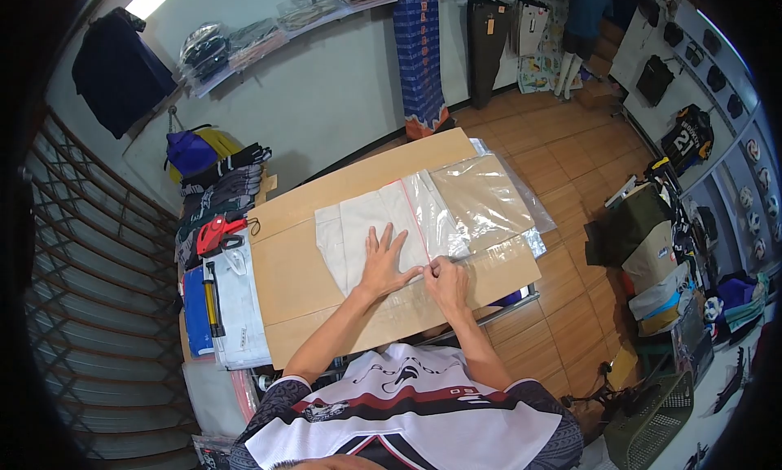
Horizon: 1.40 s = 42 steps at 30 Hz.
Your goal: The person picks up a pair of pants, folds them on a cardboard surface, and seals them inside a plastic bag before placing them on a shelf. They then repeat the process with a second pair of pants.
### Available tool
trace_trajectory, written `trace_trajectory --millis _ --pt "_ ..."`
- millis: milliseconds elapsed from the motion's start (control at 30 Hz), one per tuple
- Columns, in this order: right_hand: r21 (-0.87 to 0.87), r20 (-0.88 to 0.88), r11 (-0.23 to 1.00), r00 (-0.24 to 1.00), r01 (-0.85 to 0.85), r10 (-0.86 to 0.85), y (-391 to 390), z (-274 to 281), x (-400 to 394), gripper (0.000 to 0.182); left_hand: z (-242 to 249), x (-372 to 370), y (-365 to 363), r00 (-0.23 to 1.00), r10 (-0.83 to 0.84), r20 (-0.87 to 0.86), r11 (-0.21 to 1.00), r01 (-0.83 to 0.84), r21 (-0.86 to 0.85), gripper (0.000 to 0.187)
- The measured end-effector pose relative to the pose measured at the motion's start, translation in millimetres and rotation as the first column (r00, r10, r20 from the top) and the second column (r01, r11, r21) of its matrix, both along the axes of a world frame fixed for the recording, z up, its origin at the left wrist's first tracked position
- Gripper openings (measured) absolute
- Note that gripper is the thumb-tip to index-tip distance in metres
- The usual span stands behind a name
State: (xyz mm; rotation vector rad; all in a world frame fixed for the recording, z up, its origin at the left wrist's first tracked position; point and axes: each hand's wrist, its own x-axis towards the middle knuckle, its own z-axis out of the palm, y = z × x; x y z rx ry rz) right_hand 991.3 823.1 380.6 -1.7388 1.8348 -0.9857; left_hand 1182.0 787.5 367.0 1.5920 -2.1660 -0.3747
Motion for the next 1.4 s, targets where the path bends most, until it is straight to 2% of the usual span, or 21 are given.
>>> trace_trajectory --millis 133,467,667,800,967,1400 --pt "-0.021 0.061 1.000 0.998 0.018 -0.016 1 0 -2 0.019 1 6 -4 0.996 -0.090 -0.015 0.996 0.090 0.010 0.094" --pt "-0.086 0.155 0.992 0.983 -0.090 0.103 0 -5 -3 0.013 10 39 -21 0.942 -0.333 0.034 0.943 0.333 0.003 0.085" --pt "-0.095 0.144 0.989 0.981 -0.117 0.130 0 -4 -3 0.010 3 40 -28 0.936 -0.350 -0.029 0.937 0.349 -0.035 0.079" --pt "-0.145 0.159 0.985 0.980 -0.097 0.120 3 -7 -2 0.010 7 39 -19 0.934 -0.358 0.004 0.933 0.358 -0.030 0.079" --pt "-0.123 0.148 0.990 0.985 -0.067 0.085 12 -4 -5 0.010 8 44 -3 0.919 -0.394 0.025 0.918 0.395 -0.026 0.076" --pt "-0.096 0.125 0.993 0.989 -0.069 0.081 9 -6 1 0.010 -1 20 -25 0.927 -0.372 0.046 0.922 0.375 -0.093 0.072"
